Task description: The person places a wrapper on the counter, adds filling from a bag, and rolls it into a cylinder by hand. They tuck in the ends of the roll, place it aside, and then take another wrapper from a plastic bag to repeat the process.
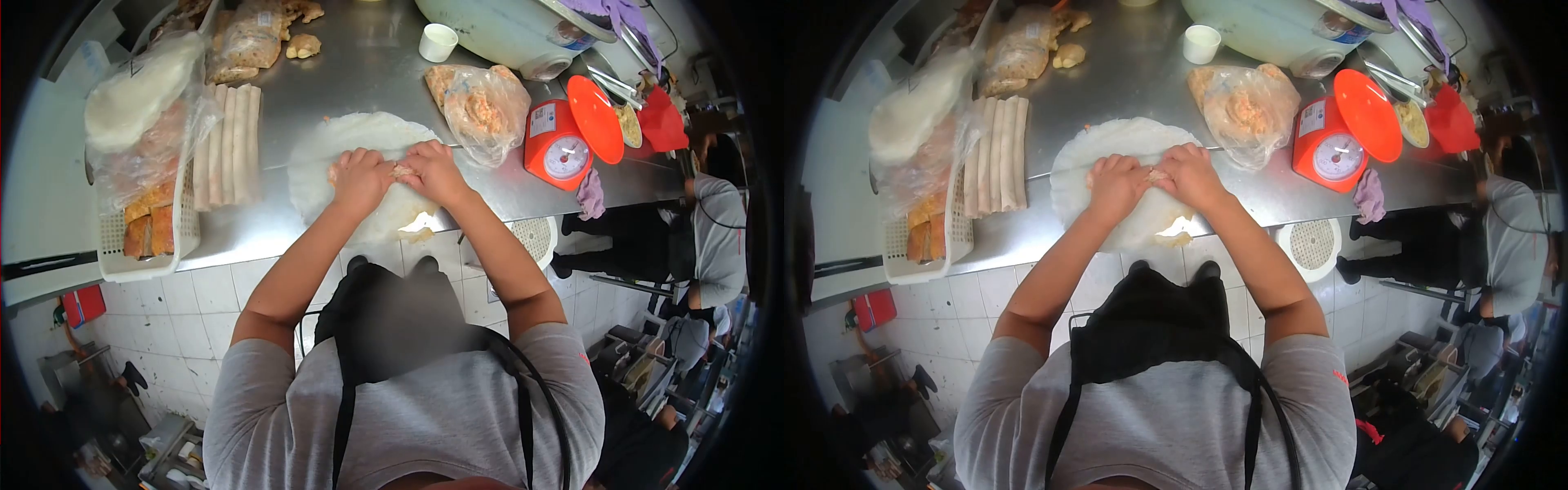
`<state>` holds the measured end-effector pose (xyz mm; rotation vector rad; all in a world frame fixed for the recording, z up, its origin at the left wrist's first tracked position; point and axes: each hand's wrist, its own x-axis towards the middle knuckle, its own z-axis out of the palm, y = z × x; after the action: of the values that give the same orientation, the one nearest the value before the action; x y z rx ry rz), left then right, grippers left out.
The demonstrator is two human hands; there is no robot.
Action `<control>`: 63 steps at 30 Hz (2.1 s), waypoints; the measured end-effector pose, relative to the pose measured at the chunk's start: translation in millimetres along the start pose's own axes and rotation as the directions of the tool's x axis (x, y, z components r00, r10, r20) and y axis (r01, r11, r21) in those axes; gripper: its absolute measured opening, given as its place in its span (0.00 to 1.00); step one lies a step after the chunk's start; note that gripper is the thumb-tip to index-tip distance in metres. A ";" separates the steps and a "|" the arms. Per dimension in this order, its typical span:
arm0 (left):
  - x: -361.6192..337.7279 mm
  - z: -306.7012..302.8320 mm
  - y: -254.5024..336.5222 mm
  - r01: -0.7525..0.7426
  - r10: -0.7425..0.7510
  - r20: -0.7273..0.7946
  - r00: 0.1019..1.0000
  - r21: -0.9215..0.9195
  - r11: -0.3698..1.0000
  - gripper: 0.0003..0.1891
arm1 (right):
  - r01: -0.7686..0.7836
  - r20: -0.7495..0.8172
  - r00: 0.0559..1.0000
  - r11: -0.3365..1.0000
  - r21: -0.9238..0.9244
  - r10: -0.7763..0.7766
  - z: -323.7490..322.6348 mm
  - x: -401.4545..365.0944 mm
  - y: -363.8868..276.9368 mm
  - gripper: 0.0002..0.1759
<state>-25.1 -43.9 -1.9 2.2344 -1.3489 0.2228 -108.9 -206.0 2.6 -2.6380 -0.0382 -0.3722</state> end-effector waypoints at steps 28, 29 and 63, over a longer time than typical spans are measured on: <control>16.2 13.1 21.2 -0.050 0.050 -0.002 0.999 -0.083 0.995 0.13 | -0.116 -0.006 0.993 0.986 0.119 0.118 -26.7 -16.0 18.4 0.11; 15.0 17.3 21.7 -0.055 0.054 -0.013 0.998 -0.089 0.995 0.13 | -0.111 0.025 0.994 0.984 0.140 0.109 -23.2 -18.5 21.3 0.11; -19.9 -23.4 -35.4 0.053 -0.051 0.016 0.999 -0.199 0.979 0.19 | -0.011 0.002 1.000 0.987 -0.161 0.012 20.2 16.7 -42.0 0.14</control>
<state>-1.5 -3.4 -1.9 2.1028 -1.2583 0.0539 -91.5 -160.1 8.9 -2.7967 0.0064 -0.3819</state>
